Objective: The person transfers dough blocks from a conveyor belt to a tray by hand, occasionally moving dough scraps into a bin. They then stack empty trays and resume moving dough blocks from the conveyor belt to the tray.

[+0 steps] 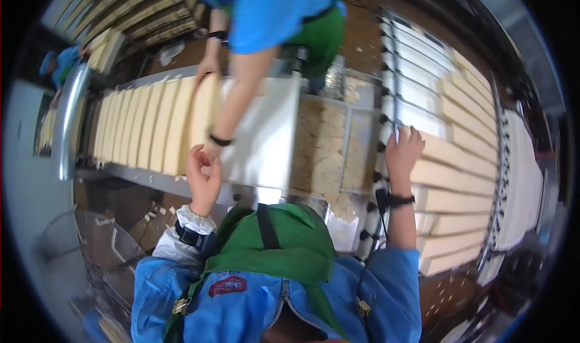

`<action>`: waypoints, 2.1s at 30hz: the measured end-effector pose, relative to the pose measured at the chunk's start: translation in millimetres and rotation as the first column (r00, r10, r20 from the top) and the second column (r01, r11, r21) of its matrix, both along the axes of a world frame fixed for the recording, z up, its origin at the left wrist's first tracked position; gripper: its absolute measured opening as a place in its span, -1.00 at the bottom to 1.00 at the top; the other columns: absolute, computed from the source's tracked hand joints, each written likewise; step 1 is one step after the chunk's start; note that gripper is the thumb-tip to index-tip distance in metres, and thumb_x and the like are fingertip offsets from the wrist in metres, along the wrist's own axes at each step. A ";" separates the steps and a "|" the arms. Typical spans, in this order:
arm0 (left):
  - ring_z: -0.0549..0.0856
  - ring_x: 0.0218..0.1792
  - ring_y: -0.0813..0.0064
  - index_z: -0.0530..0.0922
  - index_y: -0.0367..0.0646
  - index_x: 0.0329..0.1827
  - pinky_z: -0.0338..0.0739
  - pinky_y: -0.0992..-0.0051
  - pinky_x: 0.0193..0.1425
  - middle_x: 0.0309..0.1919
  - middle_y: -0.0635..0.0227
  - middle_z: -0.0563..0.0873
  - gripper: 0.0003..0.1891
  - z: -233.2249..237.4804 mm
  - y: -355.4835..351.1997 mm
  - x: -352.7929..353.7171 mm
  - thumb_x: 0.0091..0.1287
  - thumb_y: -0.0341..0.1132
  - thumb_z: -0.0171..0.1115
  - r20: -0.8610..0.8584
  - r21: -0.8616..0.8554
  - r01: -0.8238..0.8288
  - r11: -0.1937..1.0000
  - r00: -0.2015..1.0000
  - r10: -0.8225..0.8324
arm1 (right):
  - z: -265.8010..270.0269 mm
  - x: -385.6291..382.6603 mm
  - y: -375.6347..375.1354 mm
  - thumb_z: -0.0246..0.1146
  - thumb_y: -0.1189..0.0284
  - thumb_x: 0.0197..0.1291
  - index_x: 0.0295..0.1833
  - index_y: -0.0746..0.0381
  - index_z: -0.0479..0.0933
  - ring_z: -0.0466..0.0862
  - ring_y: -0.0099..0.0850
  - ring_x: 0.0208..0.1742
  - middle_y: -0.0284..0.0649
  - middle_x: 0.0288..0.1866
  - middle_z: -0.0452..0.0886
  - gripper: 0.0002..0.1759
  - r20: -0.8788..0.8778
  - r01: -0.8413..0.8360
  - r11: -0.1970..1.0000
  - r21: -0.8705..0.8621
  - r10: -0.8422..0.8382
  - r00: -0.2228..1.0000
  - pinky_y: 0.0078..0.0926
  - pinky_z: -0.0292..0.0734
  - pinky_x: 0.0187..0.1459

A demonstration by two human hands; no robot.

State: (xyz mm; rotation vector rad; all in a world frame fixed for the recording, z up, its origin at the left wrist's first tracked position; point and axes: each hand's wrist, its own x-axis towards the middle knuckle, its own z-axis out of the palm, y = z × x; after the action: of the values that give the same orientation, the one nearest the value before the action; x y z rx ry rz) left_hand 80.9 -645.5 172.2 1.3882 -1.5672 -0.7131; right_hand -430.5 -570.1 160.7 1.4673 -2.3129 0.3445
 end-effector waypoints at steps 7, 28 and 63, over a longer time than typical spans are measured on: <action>0.60 -0.17 0.13 0.34 -0.17 0.53 0.56 0.17 0.07 -0.12 0.10 0.58 -0.14 -111.8 3.4 153.9 0.10 -0.30 0.51 0.333 0.299 -0.466 0.833 0.869 0.367 | 95.6 301.9 -85.7 0.41 0.49 0.14 0.03 0.27 0.66 0.62 0.01 0.20 0.01 0.15 0.64 -0.69 0.299 -0.756 0.571 -0.321 0.818 0.492 -0.06 0.54 0.23; 0.75 0.20 0.00 0.10 0.03 0.73 0.62 0.28 0.32 0.29 -0.13 0.68 0.12 -124.5 -46.9 220.4 0.12 -0.07 0.58 -0.130 0.698 0.061 0.713 0.991 0.042 | -81.2 558.1 -381.9 0.31 0.10 0.25 0.41 0.43 0.42 0.35 -0.01 0.56 0.10 0.47 0.43 -0.22 0.420 -0.536 0.757 0.375 0.376 0.826 0.09 0.03 0.65; 0.68 0.17 0.33 0.46 -0.21 0.38 0.57 0.33 0.31 0.13 0.19 0.71 -0.14 23.8 56.8 -142.9 -0.09 -0.42 0.66 -0.410 0.416 0.896 0.158 0.339 -0.847 | 90.3 100.1 230.3 0.62 0.38 -0.18 0.27 -0.10 0.61 0.59 0.07 0.09 -0.06 -0.04 0.70 -0.24 0.533 0.251 0.945 0.209 -0.325 0.781 -0.05 0.59 0.15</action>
State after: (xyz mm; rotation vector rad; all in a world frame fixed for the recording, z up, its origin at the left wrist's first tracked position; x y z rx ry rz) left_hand -62.0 -588.7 195.9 0.5790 -2.1489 -2.1302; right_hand -330.5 -339.8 251.0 1.1296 -3.0337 0.6196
